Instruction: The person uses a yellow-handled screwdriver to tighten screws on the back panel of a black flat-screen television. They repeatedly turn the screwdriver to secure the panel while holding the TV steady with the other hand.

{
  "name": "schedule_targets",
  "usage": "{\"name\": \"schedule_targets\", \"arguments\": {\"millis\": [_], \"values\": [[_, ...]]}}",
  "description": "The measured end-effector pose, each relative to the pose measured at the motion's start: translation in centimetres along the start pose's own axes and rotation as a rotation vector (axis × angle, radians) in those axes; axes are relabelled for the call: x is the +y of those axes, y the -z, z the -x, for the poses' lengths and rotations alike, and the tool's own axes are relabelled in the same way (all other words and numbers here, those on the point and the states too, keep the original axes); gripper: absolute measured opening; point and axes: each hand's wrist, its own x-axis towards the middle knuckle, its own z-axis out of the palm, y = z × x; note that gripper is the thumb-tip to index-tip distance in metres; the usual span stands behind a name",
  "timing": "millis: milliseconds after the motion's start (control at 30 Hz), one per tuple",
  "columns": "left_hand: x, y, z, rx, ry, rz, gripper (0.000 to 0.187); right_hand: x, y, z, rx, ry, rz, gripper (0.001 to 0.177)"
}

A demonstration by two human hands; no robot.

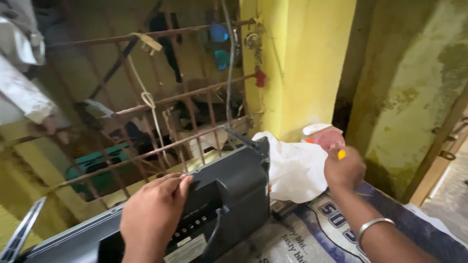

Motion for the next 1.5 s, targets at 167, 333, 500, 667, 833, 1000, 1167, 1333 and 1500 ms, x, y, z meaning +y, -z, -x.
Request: {"name": "schedule_targets", "arguments": {"millis": [167, 333, 500, 667, 833, 1000, 1167, 1333, 1500], "values": [[-0.3, 0.6, -0.4, -0.033, 0.028, 0.031, 0.026, -9.3, 4.7, 0.3, -0.049, 0.195, -0.495, 0.019], [-1.0, 0.8, -0.5, -0.069, -0.003, 0.096, 0.027, -17.7, 10.4, 5.1, -0.527, 0.108, -0.734, 0.022], [-1.6, 0.8, -0.4, -0.047, -0.033, 0.128, 0.025, -22.7, 11.4, 11.9, -0.836, 0.128, -0.937, 0.021], [-2.1, 1.0, -0.2, -0.053, -0.039, 0.194, 0.021, -25.2, 9.3, 15.9, -1.084, 0.076, -0.928, 0.020], [-2.8, 0.7, 0.0, -0.063, -0.059, 0.223, 0.018, -25.7, 6.9, 17.3, -1.366, -0.244, -1.011, 0.019], [-3.6, 0.2, 0.3, -0.080, -0.033, 0.222, 0.013, -25.5, 4.8, 18.2, -1.461, -0.304, -1.077, 0.018], [-4.4, -0.3, 0.6, 0.006, -0.076, 0.255, 0.013, -26.1, 4.0, 18.5, -1.495, -0.290, -1.043, 0.015], [-5.0, -0.8, 1.2, 0.056, -0.082, 0.267, 0.012, -27.2, 3.5, 19.0, -1.518, -0.201, -1.003, 0.019], [-5.2, -1.0, 1.3, 0.152, -0.172, 0.212, 0.020, -27.5, 3.1, 19.2, -1.548, -0.202, -1.044, 0.020]]}}
